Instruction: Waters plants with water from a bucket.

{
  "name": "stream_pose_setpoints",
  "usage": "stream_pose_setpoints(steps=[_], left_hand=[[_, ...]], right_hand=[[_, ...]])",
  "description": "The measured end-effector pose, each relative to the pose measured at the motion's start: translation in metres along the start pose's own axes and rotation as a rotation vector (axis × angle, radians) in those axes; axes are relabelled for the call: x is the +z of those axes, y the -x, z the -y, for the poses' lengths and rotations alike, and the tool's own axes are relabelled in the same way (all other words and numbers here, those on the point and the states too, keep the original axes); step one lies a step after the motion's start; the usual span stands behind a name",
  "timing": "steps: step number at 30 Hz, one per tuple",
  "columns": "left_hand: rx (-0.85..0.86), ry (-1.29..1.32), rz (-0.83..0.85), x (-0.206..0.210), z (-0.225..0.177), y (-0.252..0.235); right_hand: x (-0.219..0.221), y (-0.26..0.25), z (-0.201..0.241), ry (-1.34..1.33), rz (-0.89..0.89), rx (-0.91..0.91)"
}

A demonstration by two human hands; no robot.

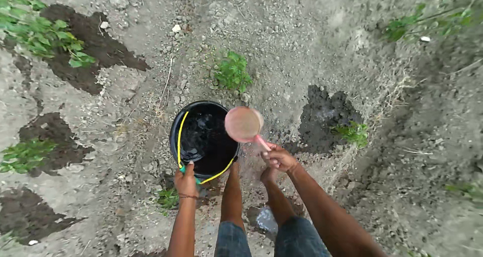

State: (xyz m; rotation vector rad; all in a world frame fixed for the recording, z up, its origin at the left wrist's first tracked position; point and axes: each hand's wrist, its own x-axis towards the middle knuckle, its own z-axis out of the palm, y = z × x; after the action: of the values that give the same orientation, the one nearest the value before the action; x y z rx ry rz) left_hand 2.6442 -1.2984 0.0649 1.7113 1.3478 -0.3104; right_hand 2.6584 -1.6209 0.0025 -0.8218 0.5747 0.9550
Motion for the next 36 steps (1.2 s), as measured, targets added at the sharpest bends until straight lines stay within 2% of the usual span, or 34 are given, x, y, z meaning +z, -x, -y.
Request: stream_pose_setpoints(steps=[7,14,23,27,31,34,36], left_hand=[[-0.134,0.053,-0.2,-0.046,0.003,-0.026],[-0.21,0.102,-0.313,-0.088,0.029,-0.039],[-0.172,-0.006,-0.31,-0.095,0.03,-0.022],[-0.108,-0.008,-0.299,-0.081,0.021,-0.008],[0.01,0.04,-0.253,-0.061,0.001,0.009],[0.119,0.05,-0.174,-0.047,-0.031,0.032],[0.215,0.048,-0.116,-0.037,-0.06,0.052]], right_hand=[[0.014,-0.072,0.075,0.214,-0.497,-0.078],[0.016,-0.107,0.114,0.425,-0.699,-0.039],[0.033,-0.103,0.118,0.826,-0.712,-0.072],[0.038,-0.085,0.116,1.069,-0.698,-0.041],[0.028,-0.057,0.101,1.19,-0.653,0.033],[-0.001,-0.027,0.073,1.051,-0.612,-0.027],[-0.02,-0.001,0.05,0.68,-0.571,-0.071]])
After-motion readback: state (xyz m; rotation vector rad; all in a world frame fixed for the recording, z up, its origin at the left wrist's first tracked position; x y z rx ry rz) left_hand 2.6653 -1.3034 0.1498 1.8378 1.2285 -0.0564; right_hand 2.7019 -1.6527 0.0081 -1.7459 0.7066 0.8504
